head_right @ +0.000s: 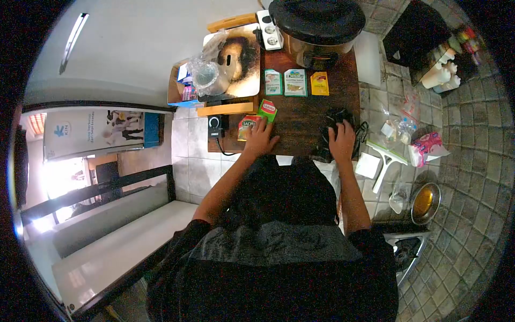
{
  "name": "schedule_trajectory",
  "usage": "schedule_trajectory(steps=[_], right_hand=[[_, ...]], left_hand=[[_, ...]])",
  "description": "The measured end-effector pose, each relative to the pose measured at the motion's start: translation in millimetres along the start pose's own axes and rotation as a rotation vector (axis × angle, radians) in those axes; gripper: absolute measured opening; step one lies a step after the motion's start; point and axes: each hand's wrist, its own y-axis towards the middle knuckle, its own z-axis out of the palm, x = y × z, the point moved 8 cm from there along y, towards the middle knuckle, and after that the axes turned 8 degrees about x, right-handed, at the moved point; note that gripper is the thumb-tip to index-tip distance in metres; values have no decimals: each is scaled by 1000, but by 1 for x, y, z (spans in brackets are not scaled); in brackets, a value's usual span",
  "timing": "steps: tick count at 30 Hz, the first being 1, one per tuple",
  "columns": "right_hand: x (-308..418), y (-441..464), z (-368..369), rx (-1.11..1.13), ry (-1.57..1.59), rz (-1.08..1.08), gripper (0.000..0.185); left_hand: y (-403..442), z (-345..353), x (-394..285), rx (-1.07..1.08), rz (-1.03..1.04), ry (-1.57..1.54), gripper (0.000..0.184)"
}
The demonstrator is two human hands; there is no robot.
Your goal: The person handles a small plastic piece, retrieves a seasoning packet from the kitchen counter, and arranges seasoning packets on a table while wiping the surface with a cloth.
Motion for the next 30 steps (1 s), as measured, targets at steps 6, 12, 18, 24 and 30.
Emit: schedule_trajectory(steps=[6,12,18,24,30], right_hand=[[-1,-9,5,-120,-48,15,37],[-4,-9,6,-107,-80,90,36],[0,-8,4,-110,-89,81,35],[3,-7,0,-146,-85,59,32],[0,-7,2,-127,-64,99,31]], left_hand=[[17,4,-15,54,-86,-77,67],[26,2,-24,46,-50,-168,68],[14,-5,-19,-37,-30,-229,64],[-29,-22,28,-209,-110,-333,52],[-60,-1,47,-32,-220,-178,53]])
